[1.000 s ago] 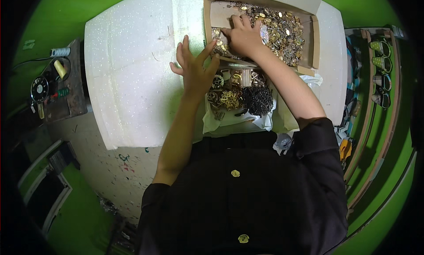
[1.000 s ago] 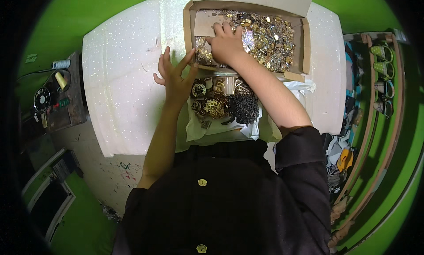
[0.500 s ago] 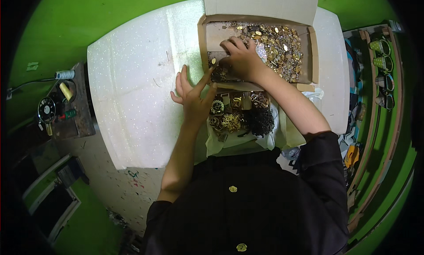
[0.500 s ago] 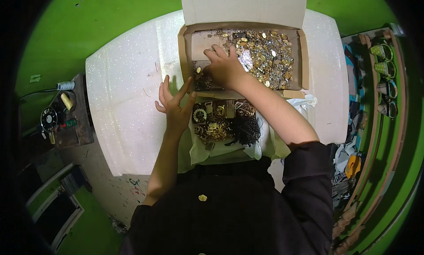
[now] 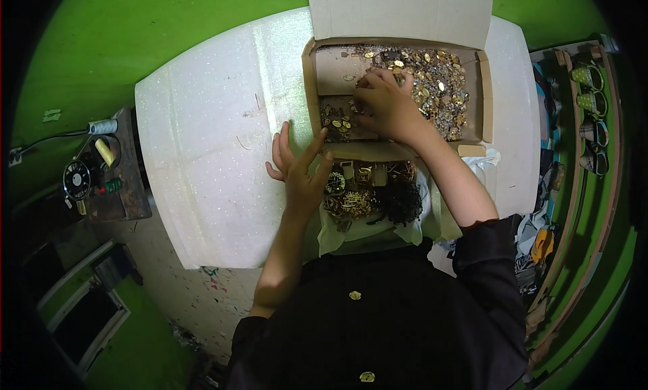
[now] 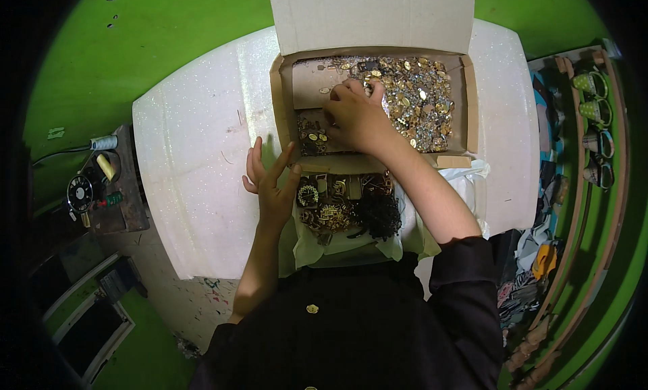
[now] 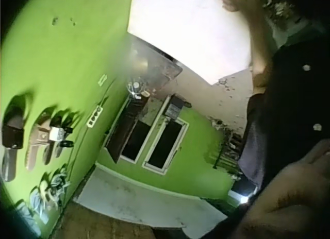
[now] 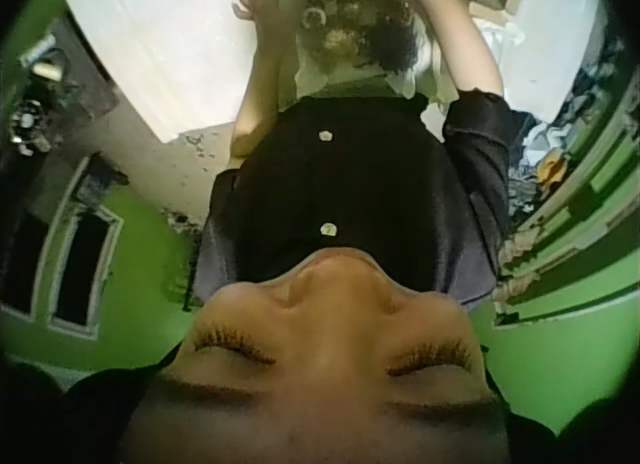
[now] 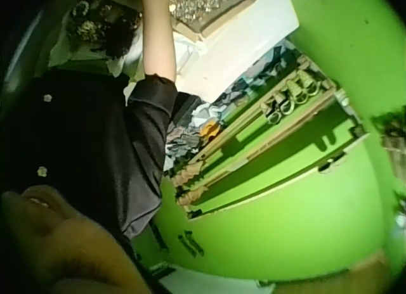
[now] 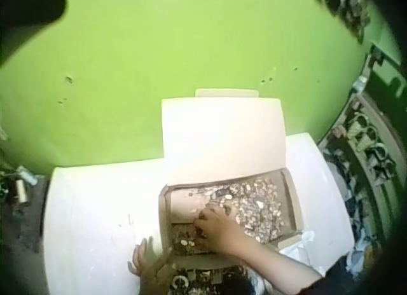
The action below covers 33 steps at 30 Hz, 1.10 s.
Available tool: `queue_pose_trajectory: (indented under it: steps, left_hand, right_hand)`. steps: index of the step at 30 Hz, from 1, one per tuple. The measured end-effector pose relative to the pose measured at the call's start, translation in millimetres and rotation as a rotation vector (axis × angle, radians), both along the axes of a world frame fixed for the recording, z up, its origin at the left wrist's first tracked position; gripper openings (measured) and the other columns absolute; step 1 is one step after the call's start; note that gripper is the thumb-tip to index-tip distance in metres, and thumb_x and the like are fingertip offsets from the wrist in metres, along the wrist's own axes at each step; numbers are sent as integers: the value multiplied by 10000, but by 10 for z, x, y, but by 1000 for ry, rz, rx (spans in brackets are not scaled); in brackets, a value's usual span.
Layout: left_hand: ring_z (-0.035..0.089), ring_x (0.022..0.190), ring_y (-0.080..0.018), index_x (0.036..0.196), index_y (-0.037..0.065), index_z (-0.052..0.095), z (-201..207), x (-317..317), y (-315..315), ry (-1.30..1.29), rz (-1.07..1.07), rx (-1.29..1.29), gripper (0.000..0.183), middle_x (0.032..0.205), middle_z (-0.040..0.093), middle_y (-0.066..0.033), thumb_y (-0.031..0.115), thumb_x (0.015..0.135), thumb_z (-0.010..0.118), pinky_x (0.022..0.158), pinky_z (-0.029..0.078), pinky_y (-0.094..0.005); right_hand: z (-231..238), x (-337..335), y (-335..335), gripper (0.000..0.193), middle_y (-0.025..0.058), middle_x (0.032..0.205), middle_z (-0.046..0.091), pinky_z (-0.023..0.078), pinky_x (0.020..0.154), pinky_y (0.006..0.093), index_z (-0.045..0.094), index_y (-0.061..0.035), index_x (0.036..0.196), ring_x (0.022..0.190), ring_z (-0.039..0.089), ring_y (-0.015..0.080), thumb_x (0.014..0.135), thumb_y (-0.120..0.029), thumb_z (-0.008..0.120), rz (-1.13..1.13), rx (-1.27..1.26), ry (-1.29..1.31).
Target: Sorting various small metal hardware components from a box into smaller containers.
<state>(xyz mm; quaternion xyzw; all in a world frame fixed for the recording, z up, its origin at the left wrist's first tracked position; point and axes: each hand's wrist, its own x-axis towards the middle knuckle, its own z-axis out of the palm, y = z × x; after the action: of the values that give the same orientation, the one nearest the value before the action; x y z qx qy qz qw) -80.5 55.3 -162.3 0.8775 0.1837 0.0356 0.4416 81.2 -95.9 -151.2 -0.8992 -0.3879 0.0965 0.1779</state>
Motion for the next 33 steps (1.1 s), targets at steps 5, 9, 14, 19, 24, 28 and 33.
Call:
queue_pose_trajectory:
  steps: [5, 9, 14, 19, 24, 28, 33]
  left_hand:
    - [36, 1402, -338, 1233, 220, 606, 49, -63, -23, 32, -11, -2, 367, 1516, 158, -148, 231, 866, 588, 1064, -74, -544]
    - [26, 1390, -376, 1211, 264, 619, 38, -79, -21, 33, 10, 12, 374, 1507, 156, -167, 278, 839, 591, 1024, -102, -599]
    - [22, 1393, -367, 1207, 281, 619, 88, -25, -53, 72, 43, 7, 367, 1508, 155, -175, 282, 841, 589, 1021, -105, -603]
    - [39, 1401, -325, 1209, 270, 622, 87, 14, -67, 71, 60, -8, 363, 1506, 167, -171, 277, 847, 611, 1050, -80, -569]
    - [56, 1397, -327, 1209, 284, 622, 53, -21, -47, 69, 73, 22, 371, 1500, 179, -174, 280, 838, 618, 1060, -60, -557]
    - [53, 1392, -350, 1206, 300, 620, -26, 7, -34, 27, 61, -24, 375, 1499, 165, -189, 304, 831, 615, 1028, -89, -599]
    - [50, 1390, -375, 1208, 303, 617, -67, 36, -12, -29, 61, -53, 394, 1495, 163, -204, 339, 815, 620, 1005, -105, -637]
  right_hand:
    - [-98, -2, -83, 146, 47, 1109, 538, 146, 991, 595, 653, -153, 889, 1181, 418, 255, 767, -233, 650, -133, 83, 4]
    - [-28, -77, -75, 184, 58, 1124, 536, 154, 993, 595, 669, -181, 934, 1188, 415, 257, 756, -225, 654, -75, 35, 52]
    - [-141, -172, 114, 211, 62, 1133, 528, 190, 1014, 597, 690, -203, 975, 1214, 400, 268, 780, -233, 616, 292, -167, -83]
    - [-367, -190, 159, 203, 60, 1134, 529, 193, 1032, 569, 699, -159, 949, 1218, 394, 268, 786, -235, 605, 351, -225, -205]
    - [-151, -167, 74, 154, 54, 1102, 552, 202, 1008, 547, 714, -140, 884, 1154, 430, 234, 745, -156, 649, 202, -37, 14]
    - [-32, -152, -92, 125, 26, 1081, 548, 187, 964, 558, 714, -152, 886, 1133, 425, 228, 779, -175, 652, 74, 12, 100]
    - [64, -177, -233, 125, 23, 1080, 538, 165, 964, 590, 705, -159, 864, 1158, 406, 242, 787, -251, 669, 44, -22, 112]
